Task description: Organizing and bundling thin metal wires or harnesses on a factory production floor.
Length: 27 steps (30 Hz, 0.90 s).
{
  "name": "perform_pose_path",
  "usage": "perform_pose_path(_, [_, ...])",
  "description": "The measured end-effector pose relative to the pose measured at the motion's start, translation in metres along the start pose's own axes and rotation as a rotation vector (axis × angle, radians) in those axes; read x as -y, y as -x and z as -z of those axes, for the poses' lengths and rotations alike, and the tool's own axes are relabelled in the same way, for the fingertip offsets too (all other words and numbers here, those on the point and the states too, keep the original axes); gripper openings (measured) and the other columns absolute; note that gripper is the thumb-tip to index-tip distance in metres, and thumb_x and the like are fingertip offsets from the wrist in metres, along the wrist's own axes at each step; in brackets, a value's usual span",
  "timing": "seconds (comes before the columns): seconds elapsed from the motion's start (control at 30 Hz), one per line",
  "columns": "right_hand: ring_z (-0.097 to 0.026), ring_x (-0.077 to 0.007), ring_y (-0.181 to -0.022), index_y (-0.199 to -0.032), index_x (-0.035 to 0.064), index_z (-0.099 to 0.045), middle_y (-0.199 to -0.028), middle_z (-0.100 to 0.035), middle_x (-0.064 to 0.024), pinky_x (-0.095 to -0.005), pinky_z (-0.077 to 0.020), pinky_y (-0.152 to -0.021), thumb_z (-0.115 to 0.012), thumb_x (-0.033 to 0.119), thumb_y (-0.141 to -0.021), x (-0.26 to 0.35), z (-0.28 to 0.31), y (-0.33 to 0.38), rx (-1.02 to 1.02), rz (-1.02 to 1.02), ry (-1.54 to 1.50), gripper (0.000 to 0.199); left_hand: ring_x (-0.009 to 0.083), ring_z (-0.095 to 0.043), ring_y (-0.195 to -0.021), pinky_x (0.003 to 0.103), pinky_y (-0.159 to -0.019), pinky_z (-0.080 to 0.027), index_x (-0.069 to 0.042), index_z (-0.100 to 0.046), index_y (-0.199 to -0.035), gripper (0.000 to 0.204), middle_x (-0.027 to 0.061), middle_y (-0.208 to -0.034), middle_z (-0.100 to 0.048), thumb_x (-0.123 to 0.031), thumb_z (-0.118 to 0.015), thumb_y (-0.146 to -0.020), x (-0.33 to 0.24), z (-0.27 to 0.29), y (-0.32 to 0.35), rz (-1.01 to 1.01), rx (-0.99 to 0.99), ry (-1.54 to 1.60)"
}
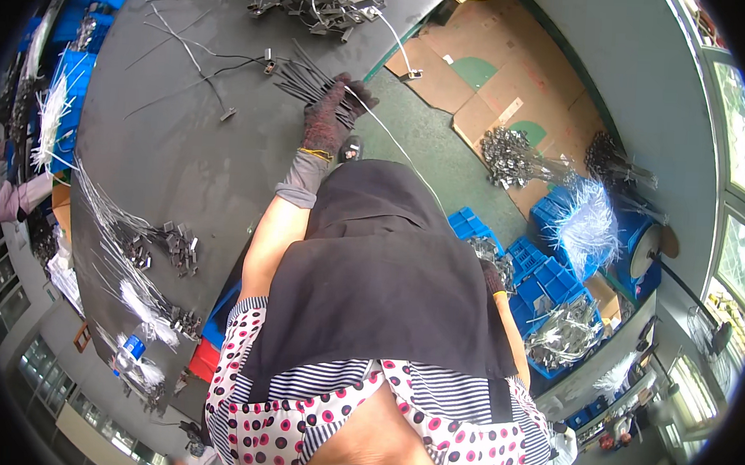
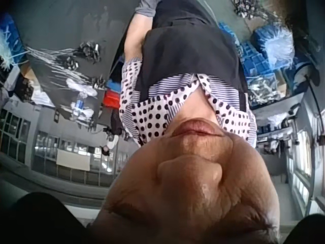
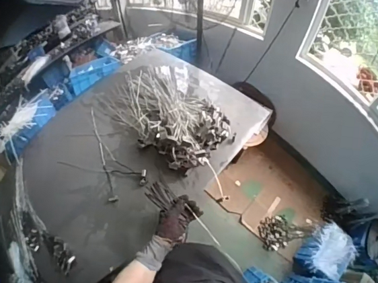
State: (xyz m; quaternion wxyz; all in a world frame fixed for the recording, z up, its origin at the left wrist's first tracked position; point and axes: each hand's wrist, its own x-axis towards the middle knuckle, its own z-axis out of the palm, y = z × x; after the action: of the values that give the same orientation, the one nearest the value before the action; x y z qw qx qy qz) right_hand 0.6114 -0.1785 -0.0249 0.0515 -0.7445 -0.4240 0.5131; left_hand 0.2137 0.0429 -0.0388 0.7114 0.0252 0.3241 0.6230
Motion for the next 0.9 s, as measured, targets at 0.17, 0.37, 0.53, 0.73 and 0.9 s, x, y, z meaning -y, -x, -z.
perform_pose_path(0.17, [-0.062, -0.0168, -0.071, -0.099, -0.0004, -0.073, -0.081, -0.072, -0.0126, -0.034, -0.0496, -0.068, -0.061, 0.032, -0.095, 0.016, 0.001, -0.018, 0.028, 0.025, -0.007, 0.035, 0.0264, -0.067, -0.091, 0.055, -0.093, -0.056, -0.003, -0.058, -0.122, 0.026, 0.0144, -0.106, -0.066, -0.017, -0.059, -0.101, -0.028, 0.001, 0.008, -0.192, -0.023, 0.043])
perform_pose_path(0.37, [-0.061, -0.0158, -0.07, -0.099, -0.0014, -0.072, -0.08, -0.071, -0.0124, -0.034, -0.0494, -0.067, -0.062, 0.032, -0.095, 0.033, 0.002, -0.035, 0.057, 0.052, 0.002, 0.036, 0.0264, -0.068, -0.082, 0.055, -0.088, -0.058, -0.002, -0.062, -0.116, 0.026, 0.0135, -0.1, -0.067, -0.02, -0.065, -0.097, -0.035, 0.012, 0.014, -0.182, -0.217, -0.002])
perform_pose_path(0.53, [-0.061, -0.0151, -0.07, -0.099, -0.0021, -0.072, -0.079, -0.071, -0.0122, -0.0339, -0.0493, -0.067, -0.062, 0.033, -0.095, 0.053, 0.004, -0.043, 0.079, 0.08, 0.005, 0.037, 0.0256, -0.068, -0.081, 0.051, -0.084, -0.06, -0.003, -0.063, -0.111, 0.026, 0.0119, -0.096, -0.066, -0.023, -0.067, -0.096, -0.064, 0.01, 0.014, -0.269, -0.26, 0.123])
perform_pose_path(0.73, [-0.058, -0.0138, -0.066, -0.091, -0.0059, -0.071, -0.071, -0.068, -0.0117, -0.0355, -0.048, -0.063, -0.063, 0.034, -0.094, 0.042, 0.008, -0.048, 0.013, 0.062, 0.04, 0.041, 0.0237, -0.067, -0.08, 0.05, -0.083, -0.061, -0.004, -0.064, -0.108, 0.025, 0.011, -0.096, -0.066, -0.025, -0.069, -0.095, -0.106, 0.011, 0.015, -0.393, -0.283, 0.095])
perform_pose_path(0.9, [-0.059, -0.0193, -0.064, -0.088, -0.0037, -0.073, -0.069, -0.067, -0.0168, -0.0381, -0.0479, -0.065, -0.066, 0.04, -0.089, 0.119, -0.001, -0.036, -0.029, 0.057, 0.221, 0.045, 0.0244, -0.066, -0.084, 0.052, -0.085, -0.059, -0.009, -0.063, -0.111, 0.025, 0.0083, -0.095, -0.066, -0.027, -0.068, -0.095, -0.096, 0.015, 0.015, -0.28, -0.296, -0.096])
